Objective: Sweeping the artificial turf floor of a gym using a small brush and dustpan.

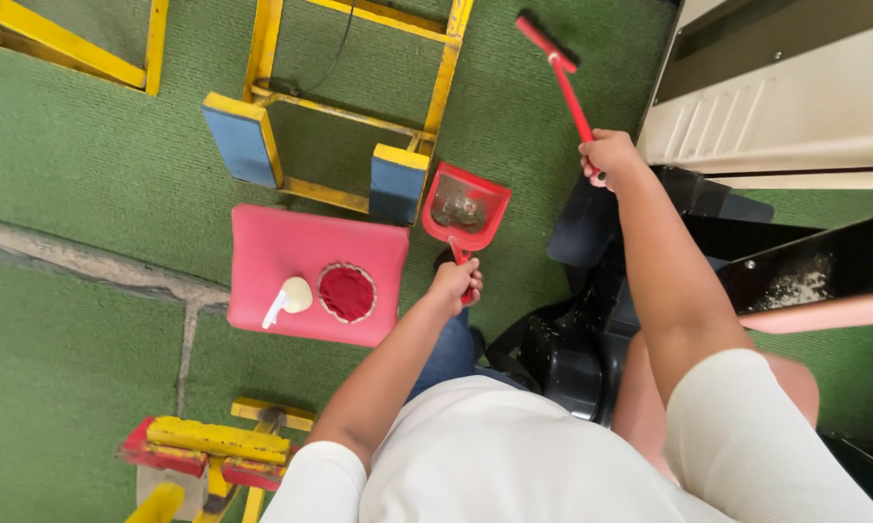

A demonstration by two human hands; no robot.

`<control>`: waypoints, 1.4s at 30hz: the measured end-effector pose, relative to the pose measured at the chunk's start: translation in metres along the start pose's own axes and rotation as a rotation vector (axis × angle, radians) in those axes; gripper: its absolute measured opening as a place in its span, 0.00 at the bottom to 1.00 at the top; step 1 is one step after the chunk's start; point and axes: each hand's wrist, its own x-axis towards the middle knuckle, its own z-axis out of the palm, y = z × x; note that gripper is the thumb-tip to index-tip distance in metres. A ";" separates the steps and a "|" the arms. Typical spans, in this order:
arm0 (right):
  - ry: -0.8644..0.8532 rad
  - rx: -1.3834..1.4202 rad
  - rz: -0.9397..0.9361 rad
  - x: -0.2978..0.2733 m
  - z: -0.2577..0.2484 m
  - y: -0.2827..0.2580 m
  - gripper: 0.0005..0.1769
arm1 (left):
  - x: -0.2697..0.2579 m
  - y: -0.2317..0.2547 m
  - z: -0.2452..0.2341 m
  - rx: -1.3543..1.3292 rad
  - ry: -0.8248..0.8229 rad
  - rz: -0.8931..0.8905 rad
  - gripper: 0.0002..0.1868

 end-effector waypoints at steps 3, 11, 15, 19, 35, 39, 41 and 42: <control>-0.003 0.225 0.055 0.041 0.020 0.006 0.18 | 0.001 0.011 0.009 -0.051 -0.019 -0.036 0.15; -0.145 -0.287 -0.065 -0.047 0.043 0.082 0.30 | 0.014 0.013 0.030 -0.002 -0.036 -0.039 0.17; -0.261 -0.367 0.109 -0.140 0.017 0.083 0.40 | 0.010 0.006 0.033 0.055 0.000 -0.043 0.16; -0.331 -0.239 0.241 -0.151 -0.036 0.090 0.39 | 0.008 0.007 0.029 0.120 -0.014 -0.035 0.15; 0.000 0.200 0.198 0.042 -0.168 -0.007 0.14 | -0.009 0.060 0.065 0.119 0.013 -0.072 0.16; -0.051 0.495 0.348 0.110 -0.157 0.033 0.04 | 0.017 0.076 0.086 0.238 0.029 -0.075 0.18; -0.050 0.299 0.337 0.087 -0.123 0.048 0.03 | 0.031 0.085 0.096 0.225 0.030 -0.088 0.18; -0.044 0.109 0.331 0.073 -0.107 0.061 0.06 | 0.037 0.086 0.100 0.220 0.030 -0.109 0.18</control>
